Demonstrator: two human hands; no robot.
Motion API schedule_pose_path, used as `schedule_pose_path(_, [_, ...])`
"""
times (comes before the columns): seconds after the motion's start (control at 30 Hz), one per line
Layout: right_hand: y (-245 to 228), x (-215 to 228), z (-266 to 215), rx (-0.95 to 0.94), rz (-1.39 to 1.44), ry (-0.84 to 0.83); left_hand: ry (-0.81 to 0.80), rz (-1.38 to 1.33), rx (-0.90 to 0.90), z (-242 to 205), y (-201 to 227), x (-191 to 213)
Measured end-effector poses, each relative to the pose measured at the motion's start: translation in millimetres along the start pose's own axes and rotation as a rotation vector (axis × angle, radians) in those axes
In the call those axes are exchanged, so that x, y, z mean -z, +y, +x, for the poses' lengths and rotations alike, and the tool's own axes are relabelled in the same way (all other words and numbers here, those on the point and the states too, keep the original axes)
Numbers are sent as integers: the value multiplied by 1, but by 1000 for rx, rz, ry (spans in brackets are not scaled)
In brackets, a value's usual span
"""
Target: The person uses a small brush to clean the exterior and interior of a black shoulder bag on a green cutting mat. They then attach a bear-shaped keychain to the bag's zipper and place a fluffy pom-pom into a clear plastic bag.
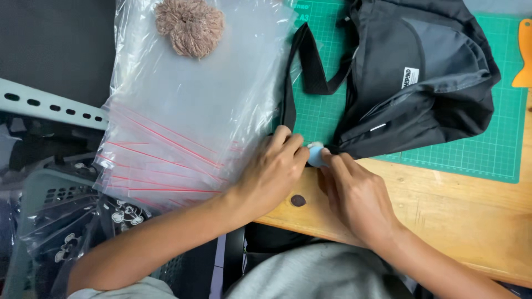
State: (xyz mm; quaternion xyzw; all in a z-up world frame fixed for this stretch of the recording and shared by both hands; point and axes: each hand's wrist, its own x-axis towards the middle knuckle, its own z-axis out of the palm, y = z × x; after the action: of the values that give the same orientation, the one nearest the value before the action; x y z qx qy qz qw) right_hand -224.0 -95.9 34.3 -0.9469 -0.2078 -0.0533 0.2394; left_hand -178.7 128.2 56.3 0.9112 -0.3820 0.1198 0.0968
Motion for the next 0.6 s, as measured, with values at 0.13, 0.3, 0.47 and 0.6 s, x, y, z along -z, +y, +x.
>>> schedule_pose_path(0.13, [1, 25, -2, 43, -163, 16, 32, 74, -4, 2, -2, 9])
schedule_pose_path(0.3, [7, 47, 3, 189, -453, 36, -25, -13, -10, 0, -12, 6])
schedule_pose_path(0.47, [-4, 22, 30, 284, -350, 36, -24, -14, 33, 0, -17, 2])
schedule_pose_path(0.6, [-4, 39, 28, 221, -500, 77, -34, -72, 54, -5, -23, -1])
